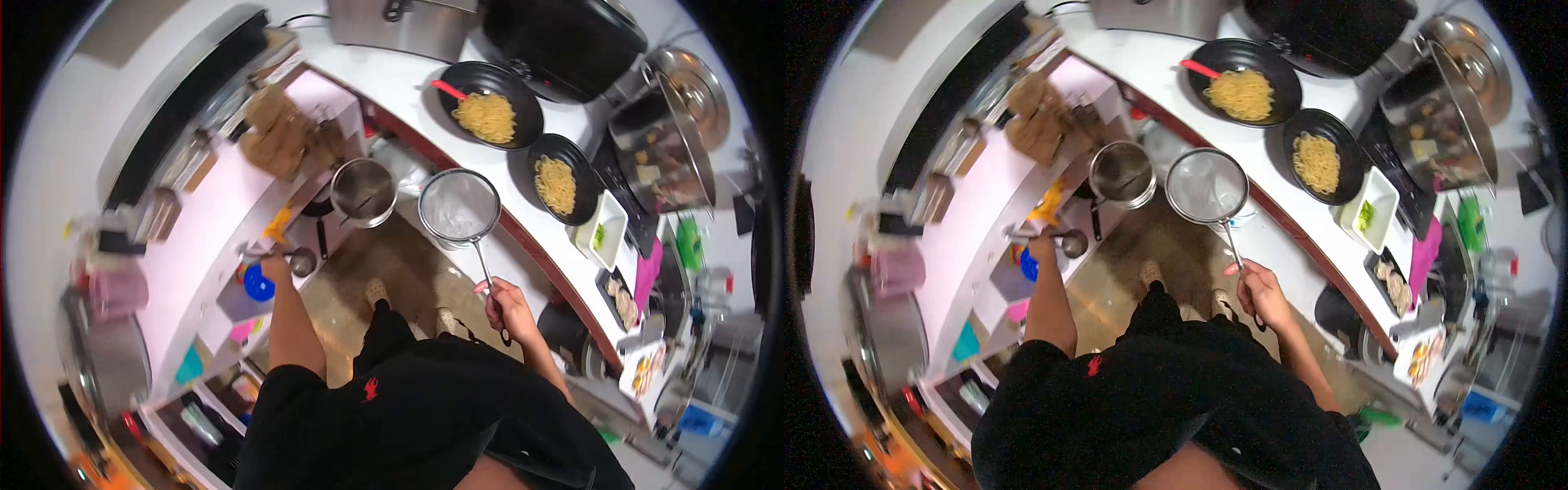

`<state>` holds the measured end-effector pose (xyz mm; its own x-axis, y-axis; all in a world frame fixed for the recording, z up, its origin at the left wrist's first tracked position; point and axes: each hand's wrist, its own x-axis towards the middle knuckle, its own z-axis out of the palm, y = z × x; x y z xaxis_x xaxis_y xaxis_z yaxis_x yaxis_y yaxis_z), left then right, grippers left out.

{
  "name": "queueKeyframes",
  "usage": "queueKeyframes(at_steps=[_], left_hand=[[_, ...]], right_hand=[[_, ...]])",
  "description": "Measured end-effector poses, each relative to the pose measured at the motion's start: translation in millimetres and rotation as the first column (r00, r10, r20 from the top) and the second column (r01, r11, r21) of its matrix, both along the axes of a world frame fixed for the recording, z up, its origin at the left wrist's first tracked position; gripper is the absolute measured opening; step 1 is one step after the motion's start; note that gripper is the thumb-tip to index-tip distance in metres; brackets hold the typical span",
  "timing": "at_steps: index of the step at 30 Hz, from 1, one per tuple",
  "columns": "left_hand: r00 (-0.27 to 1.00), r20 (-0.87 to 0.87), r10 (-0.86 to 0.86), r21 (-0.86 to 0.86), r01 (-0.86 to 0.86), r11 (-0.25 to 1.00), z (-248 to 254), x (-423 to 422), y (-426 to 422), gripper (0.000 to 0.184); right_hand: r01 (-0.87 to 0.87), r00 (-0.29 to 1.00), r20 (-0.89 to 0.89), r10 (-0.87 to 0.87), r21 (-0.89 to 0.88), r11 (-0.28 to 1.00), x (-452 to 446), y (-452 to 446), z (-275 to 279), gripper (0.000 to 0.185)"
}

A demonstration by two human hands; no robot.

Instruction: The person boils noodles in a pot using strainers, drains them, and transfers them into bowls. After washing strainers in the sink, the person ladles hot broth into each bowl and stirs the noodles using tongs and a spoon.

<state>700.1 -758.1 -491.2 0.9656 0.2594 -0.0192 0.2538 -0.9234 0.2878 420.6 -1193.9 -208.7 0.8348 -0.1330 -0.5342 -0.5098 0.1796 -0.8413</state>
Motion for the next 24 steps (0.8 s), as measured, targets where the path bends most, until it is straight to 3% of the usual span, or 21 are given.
queueKeyframes(at_steps=[2, 4, 7, 10, 11, 14, 17, 20, 22, 24], left_hand=[[0.963, 0.186, 0.194, -0.179, -0.16, 0.971, -14, -2, -3, 0.039], [0.945, 0.128, 0.3, -0.093, -0.29, 0.952, 1, -9, -17, 0.039], [0.941, 0.062, 0.332, -0.109, -0.324, 0.94, 5, -24, -24, 0.045], [0.959, 0.023, 0.282, -0.077, -0.28, 0.957, 8, -42, -28, 0.045], [0.975, 0.005, 0.224, 0.027, -0.224, 0.974, 10, -46, -31, 0.035], [0.974, 0.169, 0.15, -0.006, -0.151, 0.989, 29, -60, -32, 0.035], [0.958, 0.191, 0.215, -0.107, -0.198, 0.974, 67, -71, -34, 0.031], [0.94, 0.104, 0.327, -0.376, -0.267, 0.887, 30, -71, 15, 0.031], [0.959, -0.001, 0.283, -0.754, -0.187, 0.63, 113, -92, -1, 0.031], [0.974, 0.077, 0.214, -0.757, -0.083, 0.648, 178, -104, 2, 0.038]], right_hand=[[0.064, 0.998, 0.027, -0.065, 0.02, 0.998, 11, 11, 15, 0.029], [0.1, 0.995, -0.005, -0.1, 0.118, 0.988, 18, 16, 25, 0.029], [0.128, 0.991, -0.003, -0.131, 0.217, 0.968, 28, 26, 37, 0.033], [0.146, 0.989, 0.001, -0.149, 0.204, 0.968, 32, 29, 43, 0.036], [0.13, 0.991, 0.014, -0.137, 0.227, 0.965, 32, 27, 46, 0.036], [0.067, 0.994, 0.064, -0.088, 0.283, 0.957, 27, 11, 52, 0.037], [0.009, 0.992, 0.116, -0.043, 0.279, 0.96, 18, -7, 55, 0.039], [-0.009, 0.986, 0.161, -0.032, 0.245, 0.969, 10, -24, 61, 0.041], [-0.015, 0.979, 0.197, -0.042, 0.275, 0.961, 1, -38, 65, 0.04], [0.012, 0.975, 0.205, -0.083, 0.321, 0.947, -7, -53, 63, 0.042]])
